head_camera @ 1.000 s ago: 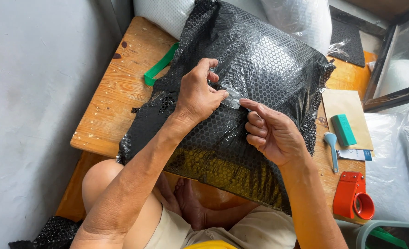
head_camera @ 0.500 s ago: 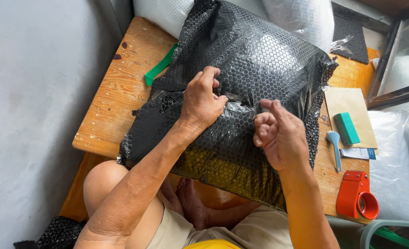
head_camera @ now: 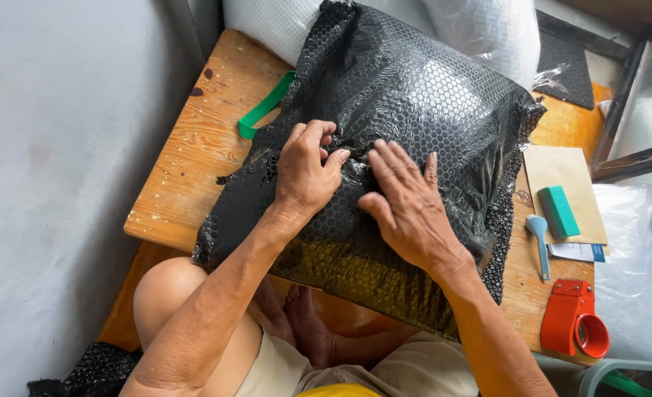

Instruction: Sealing a black bubble mailer with clear tape using a handheld tape dispenser on a wooden workbench.

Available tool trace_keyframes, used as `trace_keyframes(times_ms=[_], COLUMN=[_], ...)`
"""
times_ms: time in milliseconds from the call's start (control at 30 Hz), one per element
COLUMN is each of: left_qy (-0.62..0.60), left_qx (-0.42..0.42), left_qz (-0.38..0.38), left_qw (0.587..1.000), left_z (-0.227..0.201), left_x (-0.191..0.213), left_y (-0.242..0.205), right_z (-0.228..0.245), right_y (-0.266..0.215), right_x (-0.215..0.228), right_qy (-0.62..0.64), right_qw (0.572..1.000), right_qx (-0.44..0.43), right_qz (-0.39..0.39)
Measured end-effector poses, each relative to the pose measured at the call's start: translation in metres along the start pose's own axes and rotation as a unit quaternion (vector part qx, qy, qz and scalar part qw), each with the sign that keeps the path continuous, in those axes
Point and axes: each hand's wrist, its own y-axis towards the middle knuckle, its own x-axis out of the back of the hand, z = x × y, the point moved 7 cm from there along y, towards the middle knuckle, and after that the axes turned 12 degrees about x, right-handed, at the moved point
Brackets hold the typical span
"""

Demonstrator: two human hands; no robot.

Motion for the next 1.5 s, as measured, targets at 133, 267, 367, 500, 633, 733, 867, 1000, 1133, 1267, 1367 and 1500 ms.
trace_keyframes(times_ms=[133,267,367,500,633,733,867,1000,1133,1267,1367,1500], left_qy=[-0.035,-0.044,-0.048,-0.039,-0.023,-0.016,0.01,-0.033,0.106,0.12,0.118,0.138], left_qx=[0.023,0.03,0.034,0.045,0.043,0.038,0.008,-0.021,-0.017,0.002,0.003,0.001], left_qz=[0.005,0.014,0.026,0.037,0.027,0.01,-0.019,0.002,0.066,0.081,0.07,0.071], left_qw=[0.999,0.998,0.998,0.998,0.998,0.999,1.0,0.999,0.992,0.989,0.99,0.988], left_z=[0.01,0.013,0.011,0.018,0.022,0.029,0.018,-0.014,-0.01,-0.009,-0.004,-0.005], left_x=[-0.005,-0.01,-0.009,-0.015,-0.013,-0.01,-0.006,0.01,0.0,-0.002,-0.007,-0.01], left_y=[-0.004,-0.007,-0.01,-0.007,-0.004,0.001,-0.003,-0.01,-0.016,-0.014,-0.012,-0.013], right_z=[-0.041,-0.078,-0.092,-0.072,-0.065,-0.065,-0.063,-0.076,-0.09,-0.095,-0.077,-0.092], right_y=[0.022,0.043,0.048,0.047,0.041,0.036,0.033,0.033,0.023,0.018,0.024,0.017], right_x=[0.026,0.004,0.005,0.01,0.011,0.014,0.009,0.015,0.005,0.009,0.015,0.005], right_qy=[0.049,0.094,0.084,0.092,0.084,0.103,0.148,0.177,0.143,0.188,0.144,0.154], right_qw=[0.986,0.968,0.963,0.964,0.97,0.967,0.962,0.952,0.962,0.958,0.968,0.965], right_qx=[-0.121,-0.232,-0.254,-0.248,-0.226,-0.228,-0.225,-0.25,-0.233,-0.219,-0.203,-0.211], right_qz=[-0.1,0.006,-0.043,-0.036,0.025,0.042,0.047,-0.004,0.018,0.003,0.031,0.026])
